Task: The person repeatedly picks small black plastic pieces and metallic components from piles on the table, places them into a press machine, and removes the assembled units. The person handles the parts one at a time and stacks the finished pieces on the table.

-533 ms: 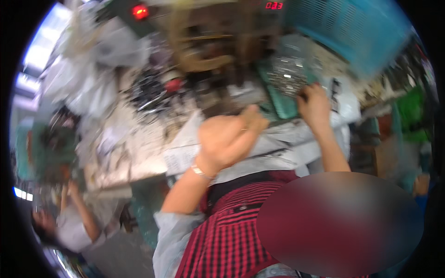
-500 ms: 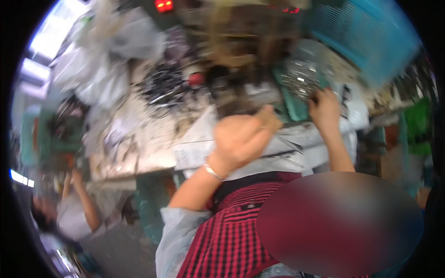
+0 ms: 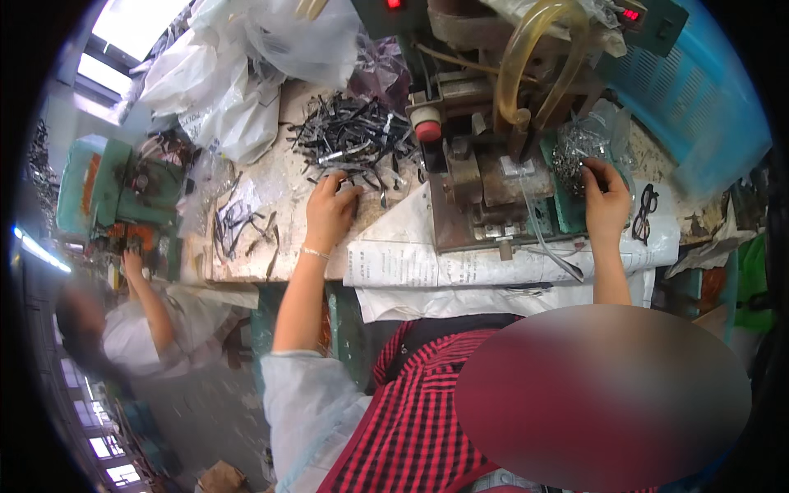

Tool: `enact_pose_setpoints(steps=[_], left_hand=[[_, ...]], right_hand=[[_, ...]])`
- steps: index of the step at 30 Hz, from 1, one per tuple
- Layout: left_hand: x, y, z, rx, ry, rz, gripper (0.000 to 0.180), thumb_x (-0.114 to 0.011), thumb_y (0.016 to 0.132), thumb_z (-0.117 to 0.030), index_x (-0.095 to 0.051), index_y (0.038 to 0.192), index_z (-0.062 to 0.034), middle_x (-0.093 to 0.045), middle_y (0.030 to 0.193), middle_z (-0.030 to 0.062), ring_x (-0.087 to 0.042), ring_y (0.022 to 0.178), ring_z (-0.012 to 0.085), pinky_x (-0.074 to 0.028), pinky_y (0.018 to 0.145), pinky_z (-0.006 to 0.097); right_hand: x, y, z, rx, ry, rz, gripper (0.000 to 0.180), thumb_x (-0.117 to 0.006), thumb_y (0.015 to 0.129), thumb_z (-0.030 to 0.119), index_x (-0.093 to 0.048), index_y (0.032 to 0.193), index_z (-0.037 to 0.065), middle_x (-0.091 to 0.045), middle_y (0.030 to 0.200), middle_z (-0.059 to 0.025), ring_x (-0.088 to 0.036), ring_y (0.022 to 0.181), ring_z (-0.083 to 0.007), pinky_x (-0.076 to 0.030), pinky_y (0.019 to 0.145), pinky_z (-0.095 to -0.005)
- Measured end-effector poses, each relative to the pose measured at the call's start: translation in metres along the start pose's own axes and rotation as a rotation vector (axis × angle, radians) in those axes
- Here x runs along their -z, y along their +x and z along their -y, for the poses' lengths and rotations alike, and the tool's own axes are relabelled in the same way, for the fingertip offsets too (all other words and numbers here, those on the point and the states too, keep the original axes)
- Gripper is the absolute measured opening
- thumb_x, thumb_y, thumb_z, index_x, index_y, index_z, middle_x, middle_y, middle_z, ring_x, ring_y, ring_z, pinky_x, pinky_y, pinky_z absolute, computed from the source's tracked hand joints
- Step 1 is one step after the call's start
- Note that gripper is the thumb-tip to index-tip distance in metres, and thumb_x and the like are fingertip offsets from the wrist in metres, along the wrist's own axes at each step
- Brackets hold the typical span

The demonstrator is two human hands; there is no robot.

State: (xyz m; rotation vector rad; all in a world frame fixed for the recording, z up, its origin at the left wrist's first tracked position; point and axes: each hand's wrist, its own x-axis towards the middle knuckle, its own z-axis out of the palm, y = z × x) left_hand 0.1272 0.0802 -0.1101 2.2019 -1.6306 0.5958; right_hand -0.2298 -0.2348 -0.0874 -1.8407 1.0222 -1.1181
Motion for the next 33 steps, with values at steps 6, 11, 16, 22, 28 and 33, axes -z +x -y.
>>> enact_pose_setpoints(steps=[6,11,16,22,28,33], left_hand=[[0.058,0.045,-0.007,0.48,-0.395,-0.225,0.009,-0.068,0.094,-0.009,-0.072,0.102,-0.0077,-0.071,0.082,0.0108,-0.066,0.07,0.0361,-0.053,0.064,0.041],[0.014,-0.017,0.081,0.488,0.193,-0.068,0.009,-0.062,0.098,-0.016,-0.065,0.102,-0.0082,-0.07,0.089,0.0175,-0.067,0.08,0.042,-0.052,0.067,0.051],[-0.003,0.019,-0.029,0.291,0.074,-0.231,0.014,-0.066,0.096,-0.01,-0.066,0.11,-0.0054,-0.067,0.086,0.0131,-0.065,0.073,0.0355,-0.052,0.063,0.043],[0.0,0.068,-0.094,0.51,-0.956,-0.464,0.011,-0.058,0.107,-0.009,-0.062,0.108,0.0006,-0.07,0.092,0.0042,-0.066,0.08,0.0095,-0.054,0.067,0.023],[-0.006,0.029,-0.118,0.764,-1.155,-0.501,0.014,-0.057,0.107,-0.009,-0.062,0.103,0.0031,-0.072,0.093,0.0126,-0.07,0.069,0.0171,-0.057,0.062,0.026],[0.09,0.109,-0.168,0.181,-1.237,-0.76,0.014,-0.056,0.106,-0.007,-0.06,0.103,0.0061,-0.071,0.094,0.0215,-0.07,0.074,0.0234,-0.064,0.063,0.036]], right_hand=[[0.039,-0.015,-0.029,-0.018,-0.022,-0.067,0.019,-0.068,0.096,0.006,-0.075,0.112,0.001,-0.076,0.105,-0.0084,-0.069,0.098,-0.0162,-0.051,0.092,-0.0281],[0.066,-0.033,-0.049,-0.016,-0.065,-0.133,0.018,-0.069,0.096,0.005,-0.074,0.113,0.001,-0.075,0.108,-0.0078,-0.067,0.099,-0.0151,-0.051,0.093,-0.0288],[0.063,-0.058,0.006,-0.043,0.193,-0.046,0.016,-0.068,0.096,0.001,-0.074,0.11,0.0,-0.073,0.109,-0.0063,-0.065,0.101,-0.0121,-0.05,0.091,-0.0278],[-0.016,-0.001,0.102,0.325,0.205,0.107,0.02,-0.073,0.086,0.003,-0.07,0.105,0.001,-0.072,0.098,-0.0092,-0.069,0.094,-0.0198,-0.052,0.086,-0.0317],[-0.046,-0.023,0.094,0.047,0.604,0.077,0.037,-0.075,0.086,0.001,-0.06,0.12,-0.001,-0.071,0.102,-0.0073,-0.067,0.096,-0.0132,-0.052,0.09,-0.0288],[-0.04,-0.019,0.105,-0.028,0.657,0.146,0.049,-0.076,0.085,-0.001,-0.056,0.129,-0.002,-0.071,0.108,-0.0098,-0.066,0.1,-0.0134,-0.05,0.095,-0.0287]])
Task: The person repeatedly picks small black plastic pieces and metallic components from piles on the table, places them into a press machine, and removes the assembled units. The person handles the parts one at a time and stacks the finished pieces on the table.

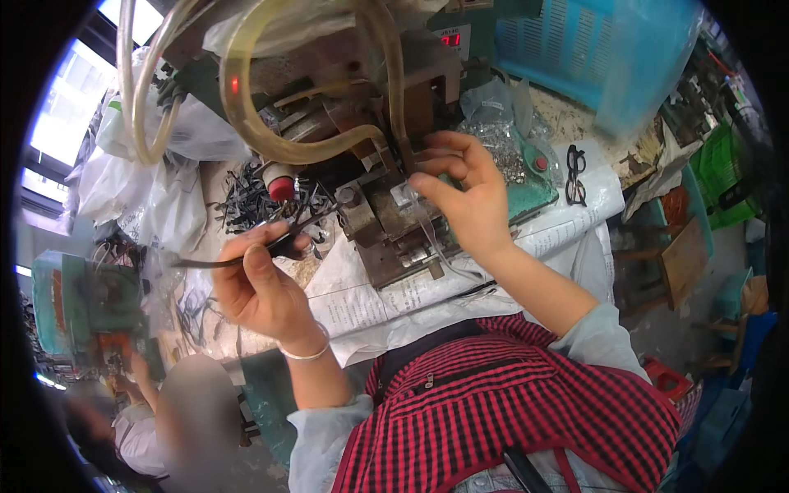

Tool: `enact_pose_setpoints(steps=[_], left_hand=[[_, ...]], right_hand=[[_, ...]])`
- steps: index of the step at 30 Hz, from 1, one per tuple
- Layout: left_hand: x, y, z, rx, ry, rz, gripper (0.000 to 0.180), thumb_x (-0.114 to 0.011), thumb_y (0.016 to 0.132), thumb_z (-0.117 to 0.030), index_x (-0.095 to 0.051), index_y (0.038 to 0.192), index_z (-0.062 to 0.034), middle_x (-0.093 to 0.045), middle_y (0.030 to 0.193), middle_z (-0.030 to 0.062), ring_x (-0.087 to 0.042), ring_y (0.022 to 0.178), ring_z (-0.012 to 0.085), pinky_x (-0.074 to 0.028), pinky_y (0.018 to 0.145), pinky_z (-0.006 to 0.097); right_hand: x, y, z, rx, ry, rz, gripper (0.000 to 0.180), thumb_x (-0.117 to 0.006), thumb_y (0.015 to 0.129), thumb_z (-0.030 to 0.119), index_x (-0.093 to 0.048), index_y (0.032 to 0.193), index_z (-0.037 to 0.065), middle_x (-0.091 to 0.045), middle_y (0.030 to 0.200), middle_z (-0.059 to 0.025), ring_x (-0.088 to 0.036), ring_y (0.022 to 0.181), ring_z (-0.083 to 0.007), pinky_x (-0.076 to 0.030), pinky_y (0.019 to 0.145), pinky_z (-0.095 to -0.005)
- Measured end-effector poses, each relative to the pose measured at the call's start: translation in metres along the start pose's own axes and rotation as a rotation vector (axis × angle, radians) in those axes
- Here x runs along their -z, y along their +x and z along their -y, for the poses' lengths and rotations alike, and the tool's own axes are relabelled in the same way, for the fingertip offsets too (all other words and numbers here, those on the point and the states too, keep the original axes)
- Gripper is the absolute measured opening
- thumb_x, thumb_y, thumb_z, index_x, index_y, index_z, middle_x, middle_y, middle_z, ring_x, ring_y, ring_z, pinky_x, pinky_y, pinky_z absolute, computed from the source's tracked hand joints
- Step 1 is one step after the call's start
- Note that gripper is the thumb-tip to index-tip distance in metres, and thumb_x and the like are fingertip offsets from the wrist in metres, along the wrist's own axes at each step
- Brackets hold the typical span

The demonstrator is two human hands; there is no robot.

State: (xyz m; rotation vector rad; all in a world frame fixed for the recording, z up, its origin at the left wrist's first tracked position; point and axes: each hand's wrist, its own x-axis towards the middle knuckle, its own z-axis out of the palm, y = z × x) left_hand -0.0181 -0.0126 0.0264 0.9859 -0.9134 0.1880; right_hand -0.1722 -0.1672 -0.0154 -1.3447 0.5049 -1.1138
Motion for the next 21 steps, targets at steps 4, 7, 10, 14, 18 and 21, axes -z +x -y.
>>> enact_pose_setpoints(steps=[4,7,10,14,18,21], left_hand=[[-0.026,0.031,-0.013,0.006,0.126,0.156,0.01,-0.059,0.104,-0.003,-0.06,0.102,0.0074,-0.074,0.095,0.0189,-0.071,0.071,0.0209,-0.06,0.066,0.029],[-0.029,0.004,-0.022,0.01,0.167,0.157,0.007,-0.059,0.102,0.001,-0.061,0.101,0.0077,-0.074,0.094,0.0195,-0.072,0.075,0.0224,-0.058,0.065,0.028],[-0.031,-0.02,-0.01,-0.506,0.548,0.613,0.01,-0.074,0.084,-0.003,-0.076,0.093,-0.0083,-0.078,0.103,0.0145,-0.074,0.079,0.0224,-0.056,0.064,0.03],[-0.054,-0.039,0.001,-0.676,0.584,0.685,0.02,-0.085,0.077,-0.01,-0.075,0.093,-0.0034,-0.074,0.097,0.0118,-0.061,0.059,0.0119,-0.046,0.05,0.025],[-0.058,-0.048,0.015,-0.713,0.54,0.645,0.022,-0.086,0.077,-0.011,-0.074,0.095,-0.0049,-0.074,0.096,0.0109,-0.058,0.054,0.0108,-0.043,0.047,0.024],[-0.061,-0.048,0.02,-0.721,0.518,0.637,0.02,-0.086,0.077,-0.011,-0.074,0.092,-0.0064,-0.075,0.097,0.0103,-0.058,0.053,0.0108,-0.042,0.047,0.024]], right_hand=[[-0.012,-0.012,0.026,-0.062,0.098,0.015,0.053,-0.074,0.084,-0.003,-0.054,0.133,-0.003,-0.07,0.113,-0.0106,-0.064,0.107,-0.0149,-0.049,0.098,-0.0309],[-0.003,-0.025,0.043,0.017,0.001,0.124,0.059,-0.07,0.085,-0.001,-0.05,0.141,-0.002,-0.069,0.121,-0.0138,-0.066,0.114,-0.0219,-0.05,0.1,-0.0338],[0.044,-0.013,0.041,0.066,-0.378,0.185,0.046,-0.065,0.089,-0.004,-0.06,0.134,-0.001,-0.068,0.13,-0.0109,-0.067,0.116,-0.0204,-0.05,0.101,-0.0336],[0.115,-0.014,-0.023,-0.044,-0.872,0.138,0.029,-0.064,0.091,0.001,-0.07,0.119,0.003,-0.075,0.111,-0.0112,-0.072,0.106,-0.0205,-0.054,0.091,-0.0331],[0.13,-0.008,-0.022,0.124,-0.76,-0.001,0.025,-0.065,0.091,0.007,-0.07,0.116,0.005,-0.075,0.108,-0.0146,-0.073,0.102,-0.0236,-0.055,0.086,-0.0345],[0.145,0.011,-0.022,0.129,-0.672,-0.192,0.023,-0.067,0.091,0.01,-0.07,0.114,0.005,-0.075,0.105,-0.0142,-0.073,0.097,-0.0249,-0.054,0.085,-0.0331]])
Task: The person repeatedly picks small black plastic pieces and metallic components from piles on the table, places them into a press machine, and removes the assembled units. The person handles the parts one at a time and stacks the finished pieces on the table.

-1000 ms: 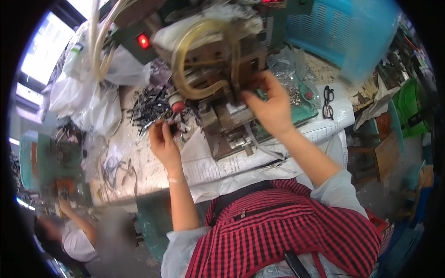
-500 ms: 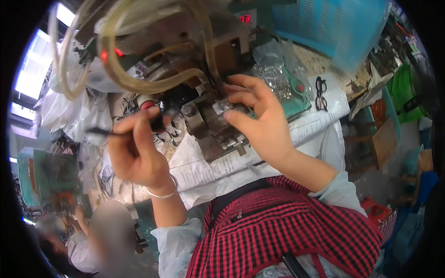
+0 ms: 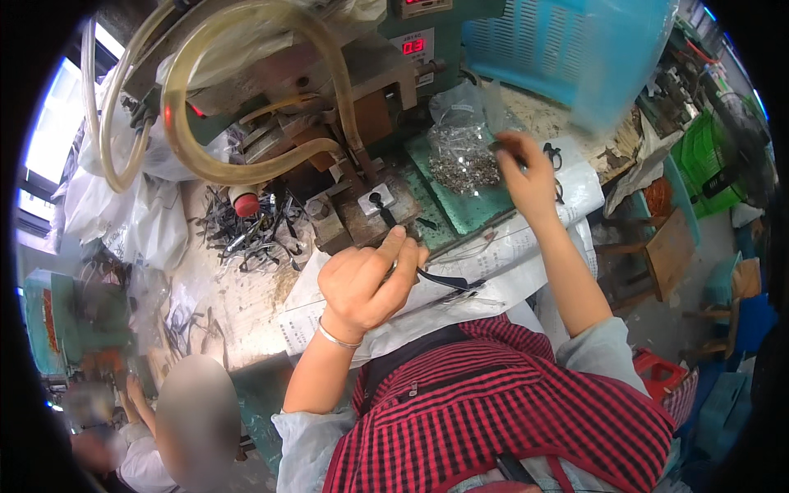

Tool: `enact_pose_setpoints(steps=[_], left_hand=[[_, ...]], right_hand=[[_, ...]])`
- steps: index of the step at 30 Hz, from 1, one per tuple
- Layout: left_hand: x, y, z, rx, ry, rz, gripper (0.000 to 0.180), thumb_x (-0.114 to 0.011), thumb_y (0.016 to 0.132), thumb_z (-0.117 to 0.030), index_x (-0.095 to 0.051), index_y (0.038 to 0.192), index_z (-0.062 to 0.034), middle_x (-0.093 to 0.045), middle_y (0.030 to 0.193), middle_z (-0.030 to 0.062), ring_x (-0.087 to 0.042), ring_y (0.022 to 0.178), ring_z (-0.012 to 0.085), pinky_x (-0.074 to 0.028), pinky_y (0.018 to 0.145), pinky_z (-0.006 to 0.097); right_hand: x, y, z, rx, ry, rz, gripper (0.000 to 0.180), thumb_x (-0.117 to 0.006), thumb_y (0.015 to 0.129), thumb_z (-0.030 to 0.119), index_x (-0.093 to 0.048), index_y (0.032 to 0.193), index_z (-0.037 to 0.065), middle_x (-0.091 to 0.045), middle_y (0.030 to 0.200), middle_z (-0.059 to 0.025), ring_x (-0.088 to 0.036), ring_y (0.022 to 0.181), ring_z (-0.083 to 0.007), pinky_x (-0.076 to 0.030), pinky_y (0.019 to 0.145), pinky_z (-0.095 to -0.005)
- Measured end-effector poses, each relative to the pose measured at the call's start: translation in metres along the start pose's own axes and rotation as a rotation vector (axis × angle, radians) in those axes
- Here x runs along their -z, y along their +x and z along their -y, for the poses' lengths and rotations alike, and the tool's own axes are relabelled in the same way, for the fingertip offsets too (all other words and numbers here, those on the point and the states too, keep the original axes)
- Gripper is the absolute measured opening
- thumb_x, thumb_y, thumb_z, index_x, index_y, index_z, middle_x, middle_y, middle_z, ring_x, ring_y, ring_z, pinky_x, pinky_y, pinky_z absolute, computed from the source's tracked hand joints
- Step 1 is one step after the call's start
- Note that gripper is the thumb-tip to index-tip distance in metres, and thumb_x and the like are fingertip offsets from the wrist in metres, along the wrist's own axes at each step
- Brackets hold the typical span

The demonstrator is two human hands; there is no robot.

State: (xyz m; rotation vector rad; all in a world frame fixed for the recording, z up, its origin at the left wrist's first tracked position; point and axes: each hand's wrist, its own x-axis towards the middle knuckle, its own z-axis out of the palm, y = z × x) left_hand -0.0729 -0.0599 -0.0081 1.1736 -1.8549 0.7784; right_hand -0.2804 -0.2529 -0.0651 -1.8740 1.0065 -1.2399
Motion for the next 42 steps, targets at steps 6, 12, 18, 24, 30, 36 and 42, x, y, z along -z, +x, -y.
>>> enact_pose_setpoints(steps=[6,12,18,24,30,36,42], left_hand=[[0.005,-0.005,0.0,0.047,-0.018,0.074,0.022,-0.085,0.077,-0.007,-0.075,0.096,-0.0084,-0.076,0.099,0.0096,-0.062,0.057,0.0142,-0.044,0.046,0.028],[0.02,-0.029,-0.025,0.269,-0.05,-0.046,0.029,-0.075,0.081,-0.011,-0.073,0.109,-0.0062,-0.075,0.114,0.0149,-0.067,0.067,0.0151,-0.049,0.052,0.029],[0.079,-0.076,0.008,0.447,0.121,-0.107,0.028,-0.072,0.084,-0.007,-0.071,0.112,-0.0059,-0.074,0.109,0.012,-0.067,0.07,0.0241,-0.052,0.057,0.036],[0.117,-0.096,0.101,0.624,0.234,0.401,0.016,-0.072,0.081,-0.008,-0.075,0.097,-0.0094,-0.062,0.09,0.0106,-0.064,0.086,0.0317,-0.053,0.074,0.044],[0.066,-0.18,0.159,0.685,0.295,0.454,0.016,-0.073,0.084,-0.007,-0.078,0.099,-0.0084,-0.068,0.101,0.0133,-0.068,0.091,0.0338,-0.054,0.077,0.043],[0.101,-0.147,0.115,0.978,0.134,-0.007,0.011,-0.071,0.093,-0.004,-0.074,0.103,-0.001,-0.076,0.098,0.0127,-0.072,0.081,0.0262,-0.055,0.067,0.031],[0.098,-0.178,0.102,1.139,0.225,0.33,0.013,-0.065,0.097,-0.013,-0.069,0.096,-0.0009,-0.071,0.084,0.0199,-0.069,0.073,0.0343,-0.052,0.068,0.041]], right_hand=[[-0.006,-0.027,-0.002,0.005,-0.453,0.256,0.019,-0.077,0.081,0.016,-0.072,0.094,0.004,-0.07,0.095,-0.0145,-0.066,0.096,-0.0343,-0.052,0.087,-0.0436],[-0.029,-0.031,-0.036,0.166,-0.629,0.23,0.011,-0.073,0.08,0.011,-0.073,0.088,0.004,-0.07,0.09,-0.0161,-0.066,0.089,-0.037,-0.052,0.079,-0.047],[-0.004,-0.026,-0.07,-0.056,-0.572,0.258,0.027,-0.063,0.099,0.014,-0.066,0.121,-0.001,-0.073,0.112,-0.0178,-0.071,0.099,-0.0325,-0.054,0.088,-0.0394],[-0.023,-0.005,-0.051,0.224,-0.379,0.208,0.026,-0.056,0.101,0.007,-0.072,0.121,0.001,-0.071,0.114,-0.0196,-0.066,0.105,-0.0382,-0.051,0.094,-0.0427],[-0.037,-0.018,-0.009,0.13,-0.293,0.038,0.013,-0.071,0.089,0.008,-0.077,0.101,0.003,-0.074,0.096,-0.014,-0.07,0.089,-0.0309,-0.054,0.082,-0.0392],[0.035,-0.058,-0.018,-0.082,-0.226,-0.113,0.015,-0.075,0.087,0.003,-0.075,0.102,0.001,-0.074,0.096,-0.0103,-0.069,0.088,-0.0209,-0.053,0.083,-0.0314],[0.009,-0.048,0.053,-0.013,0.106,0.165,0.015,-0.073,0.086,0.004,-0.075,0.101,0.001,-0.074,0.096,-0.0096,-0.069,0.089,-0.0199,-0.052,0.083,-0.0323]])
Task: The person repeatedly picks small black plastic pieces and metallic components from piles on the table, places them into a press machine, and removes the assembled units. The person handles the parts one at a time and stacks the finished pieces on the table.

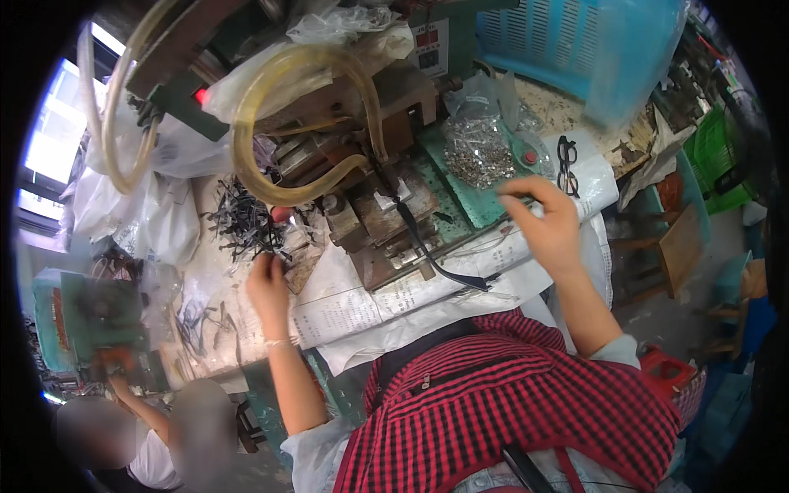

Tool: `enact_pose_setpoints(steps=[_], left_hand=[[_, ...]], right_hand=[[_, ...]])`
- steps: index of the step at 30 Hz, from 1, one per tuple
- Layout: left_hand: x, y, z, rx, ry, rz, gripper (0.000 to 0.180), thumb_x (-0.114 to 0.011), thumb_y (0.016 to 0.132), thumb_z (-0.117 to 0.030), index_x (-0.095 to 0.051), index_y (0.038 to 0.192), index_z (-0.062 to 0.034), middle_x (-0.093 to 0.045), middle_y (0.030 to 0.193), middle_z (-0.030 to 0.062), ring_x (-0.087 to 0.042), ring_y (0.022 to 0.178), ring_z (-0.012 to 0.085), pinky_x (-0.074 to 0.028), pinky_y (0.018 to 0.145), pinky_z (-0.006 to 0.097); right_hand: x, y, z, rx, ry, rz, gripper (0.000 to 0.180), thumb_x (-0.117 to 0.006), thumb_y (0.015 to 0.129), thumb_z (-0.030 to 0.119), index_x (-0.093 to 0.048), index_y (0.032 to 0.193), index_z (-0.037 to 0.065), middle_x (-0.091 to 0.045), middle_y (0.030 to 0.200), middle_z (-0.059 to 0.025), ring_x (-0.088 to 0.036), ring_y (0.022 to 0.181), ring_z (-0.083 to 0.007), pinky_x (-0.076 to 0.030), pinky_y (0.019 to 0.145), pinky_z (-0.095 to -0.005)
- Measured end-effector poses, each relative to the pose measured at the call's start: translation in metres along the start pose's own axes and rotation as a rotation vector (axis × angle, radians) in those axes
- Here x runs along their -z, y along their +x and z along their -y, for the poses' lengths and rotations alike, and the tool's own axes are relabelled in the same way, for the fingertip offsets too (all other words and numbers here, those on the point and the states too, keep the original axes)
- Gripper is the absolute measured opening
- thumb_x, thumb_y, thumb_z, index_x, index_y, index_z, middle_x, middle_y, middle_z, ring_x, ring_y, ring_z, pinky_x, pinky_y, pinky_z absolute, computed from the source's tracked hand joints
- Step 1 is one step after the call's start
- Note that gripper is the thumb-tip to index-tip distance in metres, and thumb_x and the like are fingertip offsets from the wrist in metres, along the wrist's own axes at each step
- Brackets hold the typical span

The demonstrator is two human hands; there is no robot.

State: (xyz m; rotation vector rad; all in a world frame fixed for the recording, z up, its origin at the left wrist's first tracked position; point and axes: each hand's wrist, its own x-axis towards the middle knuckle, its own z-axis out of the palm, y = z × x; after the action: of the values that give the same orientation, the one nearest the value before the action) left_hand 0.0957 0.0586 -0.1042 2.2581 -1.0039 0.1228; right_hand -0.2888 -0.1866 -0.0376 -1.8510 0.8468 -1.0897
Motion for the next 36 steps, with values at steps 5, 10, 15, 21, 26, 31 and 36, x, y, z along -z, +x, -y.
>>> enact_pose_setpoints(steps=[5,10,15,21,26,31,36], left_hand=[[-0.038,0.012,-0.042,-0.086,-0.285,-0.227,0.011,-0.065,0.101,-0.011,-0.065,0.099,0.0004,-0.07,0.085,0.0128,-0.068,0.073,0.0229,-0.052,0.066,0.033],[-0.017,-0.011,-0.105,0.131,-0.832,-0.363,0.015,-0.06,0.106,-0.011,-0.061,0.096,0.0002,-0.071,0.087,0.0073,-0.066,0.07,0.0109,-0.052,0.063,0.024],[0.054,0.012,-0.202,-0.402,-1.041,-0.356,0.008,-0.059,0.102,-0.001,-0.06,0.1,0.0062,-0.072,0.094,0.0204,-0.07,0.078,0.021,-0.061,0.067,0.029],[0.039,0.007,-0.21,-0.638,-0.699,-0.383,0.008,-0.066,0.092,0.009,-0.066,0.099,0.0048,-0.074,0.094,0.0166,-0.074,0.08,0.0223,-0.06,0.068,0.031],[0.0,-0.017,-0.228,-1.043,-0.197,-0.266,0.016,-0.082,0.079,-0.005,-0.075,0.094,-0.0042,-0.074,0.096,0.0114,-0.065,0.063,0.0159,-0.048,0.054,0.026],[-0.025,-0.007,-0.221,-1.129,-0.225,-0.337,0.02,-0.086,0.076,-0.009,-0.074,0.093,-0.0059,-0.074,0.096,0.0101,-0.058,0.055,0.0128,-0.042,0.047,0.027],[-0.028,-0.005,-0.222,-1.134,-0.259,-0.372,0.022,-0.086,0.074,-0.007,-0.074,0.092,-0.0068,-0.073,0.094,0.0096,-0.057,0.054,0.0127,-0.04,0.045,0.027]], right_hand=[[-0.074,0.053,0.041,0.203,0.154,0.091,0.027,-0.073,0.086,0.0,-0.068,0.113,0.0,-0.072,0.099,-0.0073,-0.067,0.094,-0.0163,-0.052,0.088,-0.0299],[-0.107,0.04,0.037,0.035,0.442,-0.031,0.042,-0.074,0.085,0.001,-0.06,0.125,-0.002,-0.072,0.096,-0.0065,-0.068,0.095,-0.0145,-0.052,0.087,-0.0291],[-0.101,0.038,0.055,-0.039,0.562,0.097,0.056,-0.076,0.085,0.002,-0.052,0.135,-0.002,-0.073,0.101,-0.0078,-0.065,0.104,-0.0123,-0.049,0.095,-0.0294],[-0.08,0.024,0.084,-0.038,0.574,0.217,0.06,-0.068,0.087,-0.001,-0.049,0.144,0.0,-0.071,0.12,-0.0132,-0.066,0.115,-0.0196,-0.049,0.101,-0.0344],[-0.042,0.029,0.004,0.031,-0.011,0.032,0.031,-0.061,0.089,0.004,-0.071,0.118,0.004,-0.076,0.107,-0.0155,-0.074,0.104,-0.0281,-0.056,0.091,-0.0371],[-0.011,0.013,-0.058,0.107,-0.347,0.209,0.022,-0.062,0.093,0.002,-0.074,0.112,0.002,-0.076,0.11,-0.0124,-0.073,0.105,-0.024,-0.054,0.092,-0.0329],[0.003,0.048,-0.07,0.022,-0.169,-0.083,0.018,-0.065,0.089,0.008,-0.074,0.104,0.004,-0.074,0.106,-0.0159,-0.071,0.1,-0.0351,-0.055,0.089,-0.0401]])
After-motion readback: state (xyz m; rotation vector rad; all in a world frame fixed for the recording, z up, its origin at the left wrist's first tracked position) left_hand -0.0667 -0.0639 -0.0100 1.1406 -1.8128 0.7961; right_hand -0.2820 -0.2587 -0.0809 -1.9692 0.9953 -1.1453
